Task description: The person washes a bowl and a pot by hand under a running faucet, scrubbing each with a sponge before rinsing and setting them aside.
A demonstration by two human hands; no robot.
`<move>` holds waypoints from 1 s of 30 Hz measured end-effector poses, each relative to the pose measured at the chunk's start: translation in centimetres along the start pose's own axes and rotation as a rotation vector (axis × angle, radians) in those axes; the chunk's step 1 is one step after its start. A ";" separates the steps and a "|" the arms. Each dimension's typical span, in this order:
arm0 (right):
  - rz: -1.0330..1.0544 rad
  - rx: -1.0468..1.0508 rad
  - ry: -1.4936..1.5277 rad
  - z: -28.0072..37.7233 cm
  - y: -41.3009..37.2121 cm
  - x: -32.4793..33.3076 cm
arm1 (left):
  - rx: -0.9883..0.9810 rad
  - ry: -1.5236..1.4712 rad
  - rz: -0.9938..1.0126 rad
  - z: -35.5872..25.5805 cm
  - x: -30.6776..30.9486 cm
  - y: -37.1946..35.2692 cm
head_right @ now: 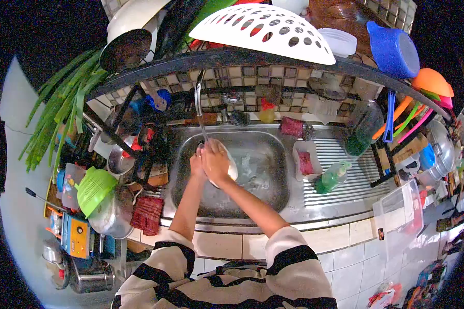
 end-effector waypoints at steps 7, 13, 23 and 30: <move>0.358 -0.300 0.580 -8.6 2.3 -7.3 | 0.175 -0.448 -0.086 2.1 1.0 0.1; 0.403 -0.232 0.000 -1.3 -0.3 -1.9 | 0.092 -0.273 -0.177 1.2 2.0 -0.1; 0.589 0.130 0.025 -7.5 5.5 -11.1 | 0.134 -0.448 -0.018 2.0 2.1 -1.1; 0.274 -0.453 0.105 -12.4 5.5 -7.3 | 0.206 -0.508 -0.080 3.4 2.7 -0.9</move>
Point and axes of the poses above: each hand's wrist, its own y-axis towards the middle knuckle, its own x-axis out of the back of the hand, z = x × y, the point moved 7 cm from there along y, towards the middle knuckle, and after that the axes turned 3 degrees about z, right-handed, at the moved point
